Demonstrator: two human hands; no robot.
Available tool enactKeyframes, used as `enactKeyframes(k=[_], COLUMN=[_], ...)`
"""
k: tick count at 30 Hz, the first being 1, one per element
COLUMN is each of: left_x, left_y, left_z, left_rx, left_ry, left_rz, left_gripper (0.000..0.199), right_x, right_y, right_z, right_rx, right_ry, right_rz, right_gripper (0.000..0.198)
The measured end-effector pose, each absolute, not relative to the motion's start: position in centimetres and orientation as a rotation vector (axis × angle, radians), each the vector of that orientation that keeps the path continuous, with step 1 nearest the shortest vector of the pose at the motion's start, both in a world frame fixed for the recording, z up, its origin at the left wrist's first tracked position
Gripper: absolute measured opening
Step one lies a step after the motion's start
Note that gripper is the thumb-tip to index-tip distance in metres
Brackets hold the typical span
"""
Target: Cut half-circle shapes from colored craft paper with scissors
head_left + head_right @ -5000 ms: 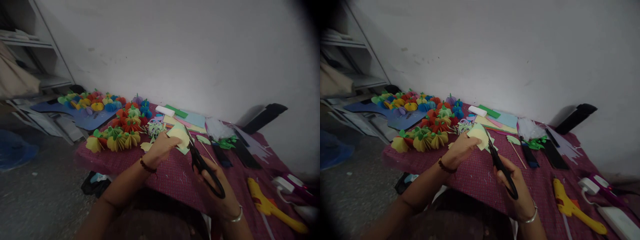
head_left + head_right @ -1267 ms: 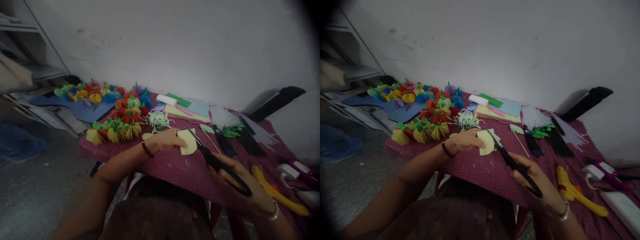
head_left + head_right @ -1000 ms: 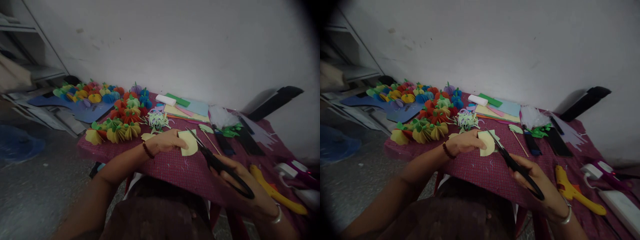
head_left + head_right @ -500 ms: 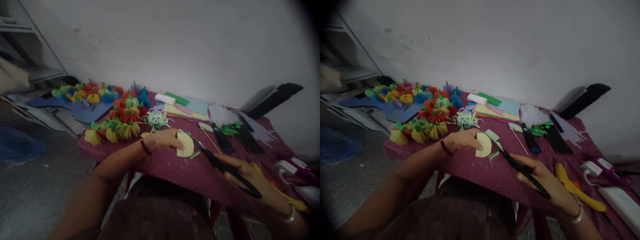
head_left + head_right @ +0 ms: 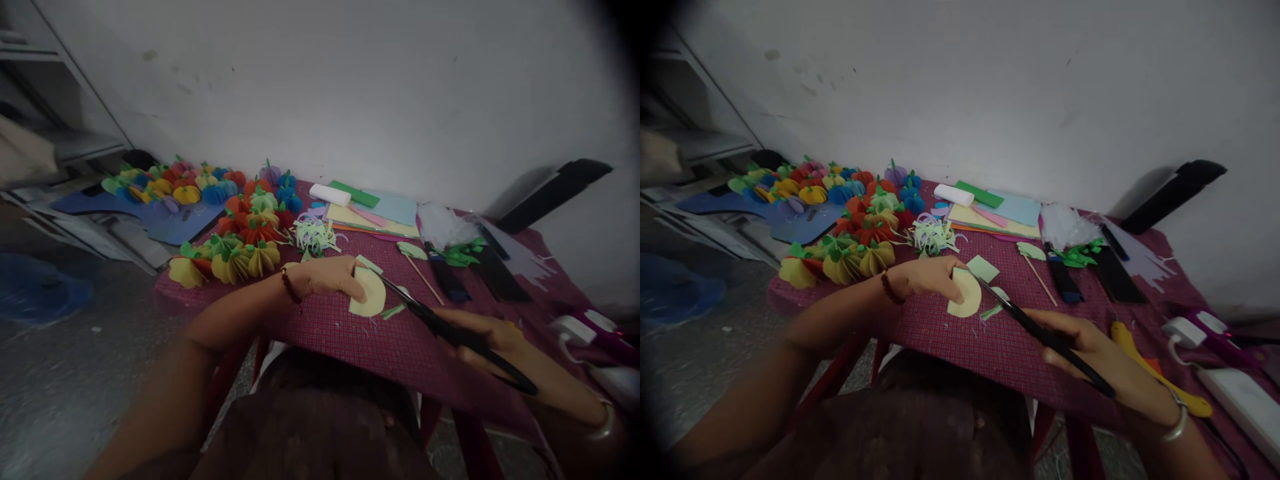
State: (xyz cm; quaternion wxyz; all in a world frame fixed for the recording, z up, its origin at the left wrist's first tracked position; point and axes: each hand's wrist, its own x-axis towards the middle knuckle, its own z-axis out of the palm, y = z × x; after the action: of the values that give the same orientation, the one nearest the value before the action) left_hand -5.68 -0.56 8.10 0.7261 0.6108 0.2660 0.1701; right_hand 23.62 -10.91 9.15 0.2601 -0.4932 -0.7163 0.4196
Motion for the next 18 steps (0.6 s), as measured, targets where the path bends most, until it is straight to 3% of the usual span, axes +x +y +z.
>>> enactKeyframes(k=[9,18], left_x=[-5.3,-5.3], left_y=[-0.8,-0.9], left_z=[8.0,7.3], left_rx=[1.421,1.428], left_ry=[0.584,0.595], left_rz=[0.256,0.249], left_gripper=[0.020,0.014], right_x=[22.9,22.7], right_y=[-10.5,-10.9], right_z=[9.8,8.4], right_rx=[-1.282,-1.392], right_ry=[-1.932,-1.824], right_rz=[1.202,1.327], right_gripper=[0.047,0.067])
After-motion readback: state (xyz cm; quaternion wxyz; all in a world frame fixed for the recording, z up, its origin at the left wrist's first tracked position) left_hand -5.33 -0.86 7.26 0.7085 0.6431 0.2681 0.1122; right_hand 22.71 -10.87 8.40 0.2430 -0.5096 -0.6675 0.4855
